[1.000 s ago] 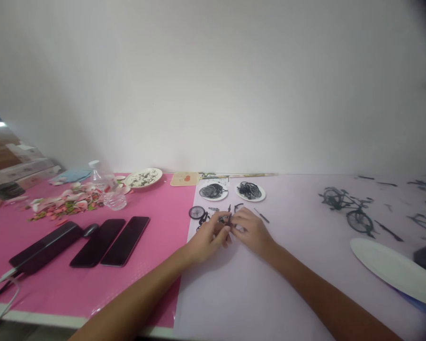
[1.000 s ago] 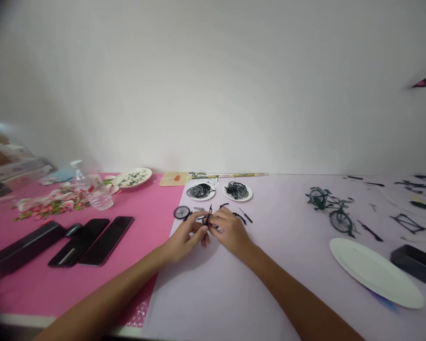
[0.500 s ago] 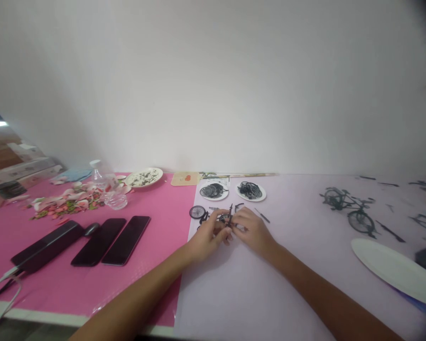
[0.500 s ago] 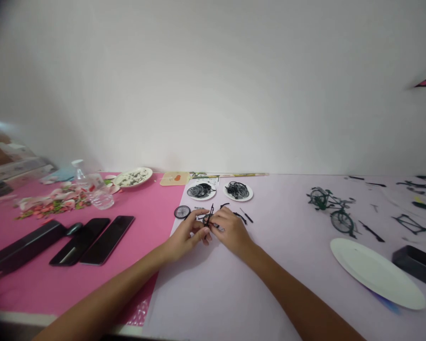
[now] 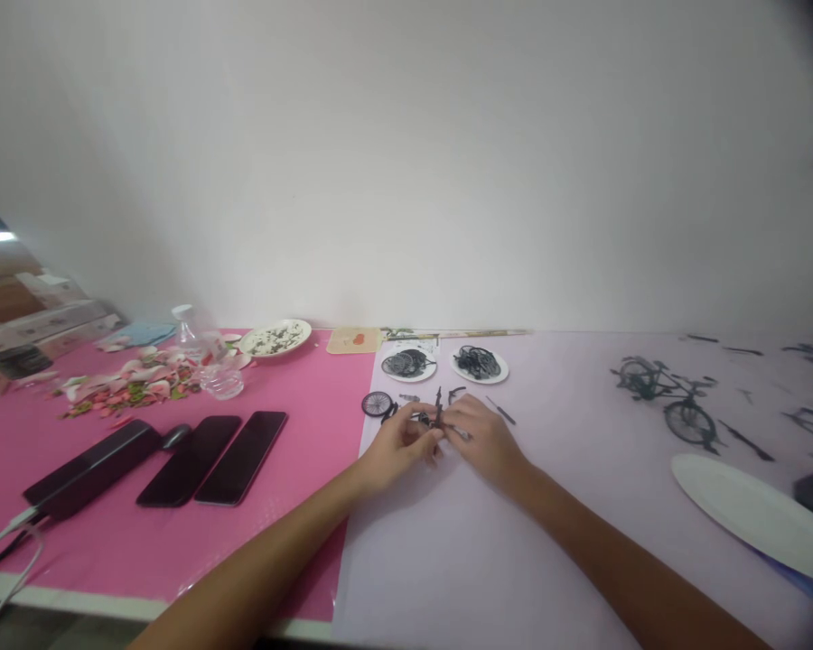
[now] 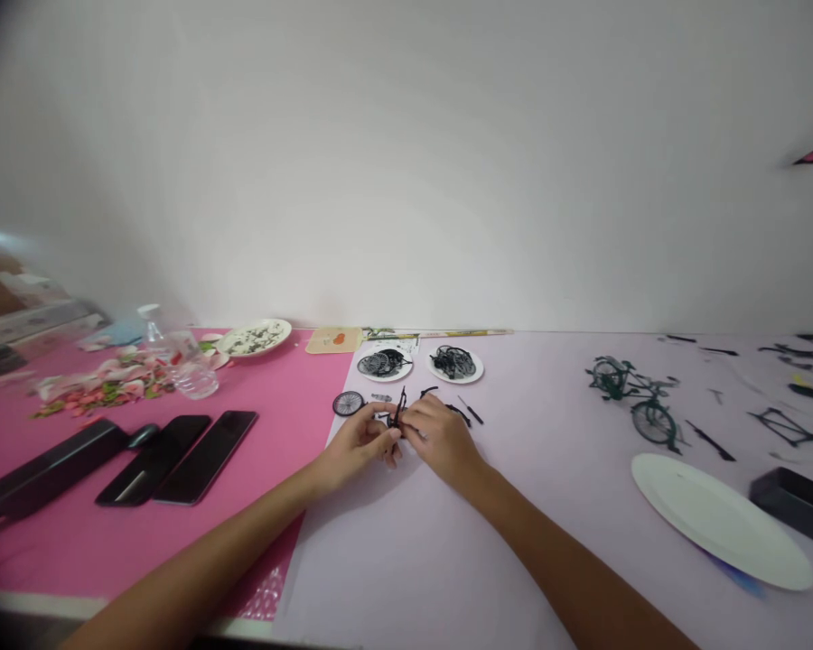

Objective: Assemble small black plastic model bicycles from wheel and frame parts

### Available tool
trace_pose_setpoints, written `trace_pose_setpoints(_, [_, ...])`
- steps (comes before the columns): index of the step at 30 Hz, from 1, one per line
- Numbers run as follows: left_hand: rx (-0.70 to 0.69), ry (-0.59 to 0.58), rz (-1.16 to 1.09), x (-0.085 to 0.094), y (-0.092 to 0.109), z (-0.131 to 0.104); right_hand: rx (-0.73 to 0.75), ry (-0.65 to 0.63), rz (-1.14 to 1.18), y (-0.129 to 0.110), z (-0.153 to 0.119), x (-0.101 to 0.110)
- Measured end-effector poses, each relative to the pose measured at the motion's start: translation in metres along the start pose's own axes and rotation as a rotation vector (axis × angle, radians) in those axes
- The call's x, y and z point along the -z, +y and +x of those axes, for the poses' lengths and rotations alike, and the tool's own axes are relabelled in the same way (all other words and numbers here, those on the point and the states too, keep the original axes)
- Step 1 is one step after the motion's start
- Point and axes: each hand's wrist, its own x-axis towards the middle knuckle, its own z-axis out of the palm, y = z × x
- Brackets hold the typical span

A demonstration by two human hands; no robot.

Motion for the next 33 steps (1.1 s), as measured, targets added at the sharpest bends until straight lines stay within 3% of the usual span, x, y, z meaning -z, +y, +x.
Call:
trace_pose_setpoints(10, [-0.021, -0.033, -0.097, 0.002, 0.01, 0.003, -0.024, 0.025, 0.012, -0.004, 0.0, 0.0])
trace_pose_setpoints(27, [-0.031, 0.086, -0.068, 0.007, 0.017, 0.002, 0.038, -0.006, -0.064, -0.004, 0.003, 0.006])
trace_pose_setpoints(33, [-0.026, 0.074, -0.04, 0.009, 0.017, 0.002, 0.043, 0.002, -0.066, -0.005, 0.003, 0.007])
